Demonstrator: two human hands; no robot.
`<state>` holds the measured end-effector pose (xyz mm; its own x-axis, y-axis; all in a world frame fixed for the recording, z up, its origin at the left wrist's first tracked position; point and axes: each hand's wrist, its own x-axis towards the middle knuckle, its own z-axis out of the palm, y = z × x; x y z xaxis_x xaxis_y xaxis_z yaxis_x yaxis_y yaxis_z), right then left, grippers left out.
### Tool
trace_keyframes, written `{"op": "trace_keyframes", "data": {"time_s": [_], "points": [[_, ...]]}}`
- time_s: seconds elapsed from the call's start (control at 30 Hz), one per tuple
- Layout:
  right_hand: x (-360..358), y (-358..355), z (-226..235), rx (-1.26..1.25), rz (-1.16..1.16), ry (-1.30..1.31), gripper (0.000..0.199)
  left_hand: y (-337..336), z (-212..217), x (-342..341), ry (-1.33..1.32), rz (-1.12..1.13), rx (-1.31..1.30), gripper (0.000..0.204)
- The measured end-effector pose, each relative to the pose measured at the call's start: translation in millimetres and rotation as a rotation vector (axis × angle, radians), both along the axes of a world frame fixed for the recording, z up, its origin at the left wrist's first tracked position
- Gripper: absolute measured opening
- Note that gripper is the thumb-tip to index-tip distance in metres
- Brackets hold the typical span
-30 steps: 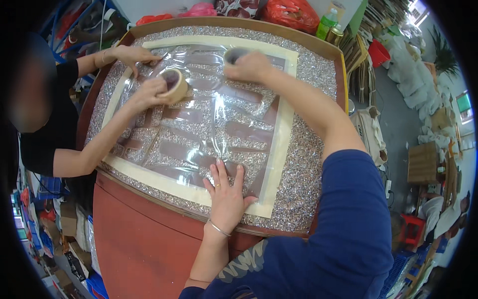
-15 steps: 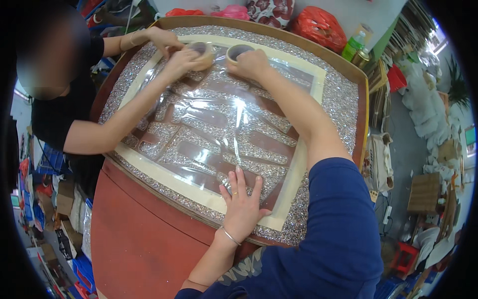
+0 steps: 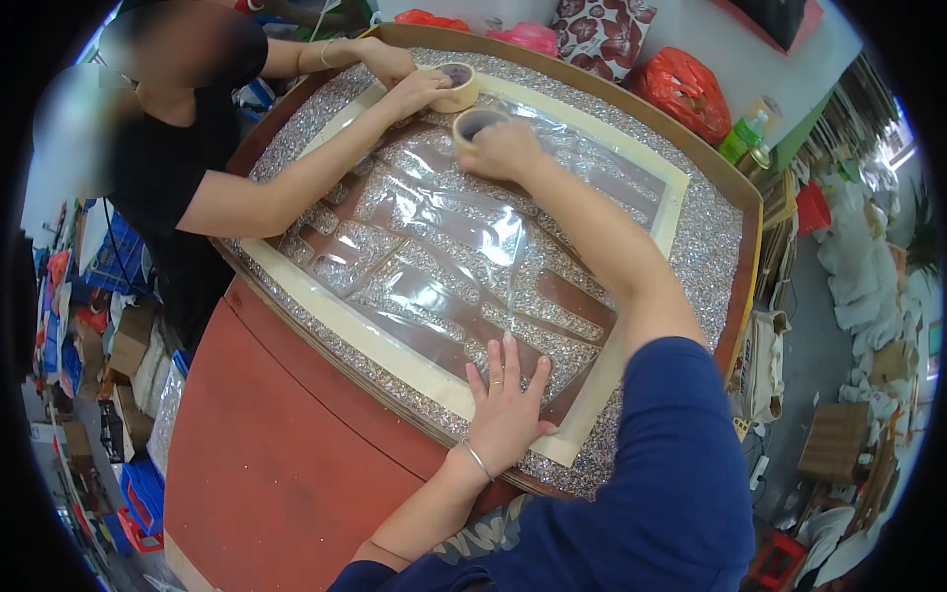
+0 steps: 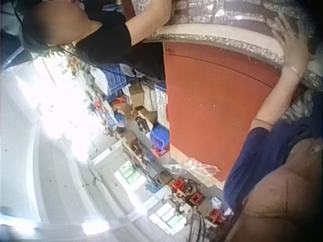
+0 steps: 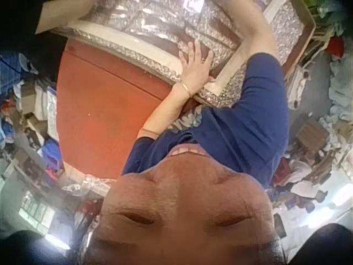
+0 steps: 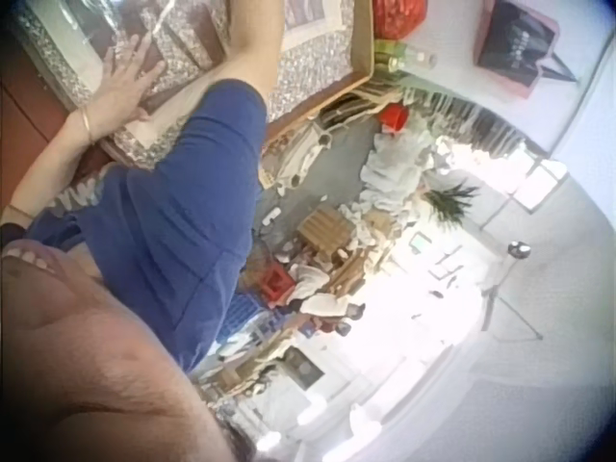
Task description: Applying rhinestones to a template using adhesive sheets for shoe decoration.
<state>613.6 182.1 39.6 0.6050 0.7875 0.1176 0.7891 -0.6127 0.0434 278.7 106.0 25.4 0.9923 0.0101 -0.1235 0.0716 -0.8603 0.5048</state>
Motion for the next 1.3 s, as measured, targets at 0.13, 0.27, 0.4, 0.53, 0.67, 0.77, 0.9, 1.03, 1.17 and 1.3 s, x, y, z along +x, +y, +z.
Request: {"op": "trace_keyframes", "data": {"time_s": [0.13,0.27,0.4,0.53,0.67,0.77,0.9,1.03,1.17,1.3], "points": [[10.0,-8.0,5.1,0.036,-0.101,0.010,0.048,-4.1,1.0,0.8,-0.043,0.024,0.020,0.085],[-68.2,7.2,-0.3,0.077,0.198,-0.075,0.046,-0.4,2.2,-3.1,0.004,0.060,0.013,0.085],[-41.7,29.2,3.3,0.133,-0.086,-0.032,0.045,-4.7,0.2,-0.2,-0.031,0.067,0.027,0.084],[-99.5,32.9,-28.4,0.222,0.165,-0.143,0.043,-5.0,-2.9,-1.9,-0.015,0.082,0.038,0.084],[-99.5,-13.3,-11.7,0.230,0.094,-0.003,0.046,-3.3,-4.7,-7.7,-0.016,0.105,0.034,0.084],[-25.6,-52.7,19.5,0.036,-0.348,0.073,0.050,-7.2,-1.4,-0.7,-0.058,0.091,-0.005,0.084],[-55.0,-52.6,-0.4,-0.054,-0.110,-0.109,0.053,-5.1,-4.4,1.3,-0.019,0.080,-0.004,0.084],[-95.7,-69.6,0.8,0.066,-0.005,-0.003,0.057,0.1,-9.3,-9.1,-0.048,0.119,0.003,0.086],[21.1,-84.2,-0.6,0.068,-0.351,-0.049,0.063,-7.7,-5.6,-3.6,-0.077,0.077,-0.006,0.085],[8.0,-44.1,-10.7,0.083,-0.409,-0.030,0.065,-6.6,-2.8,-1.5,-0.004,0.079,0.024,0.082]]}}
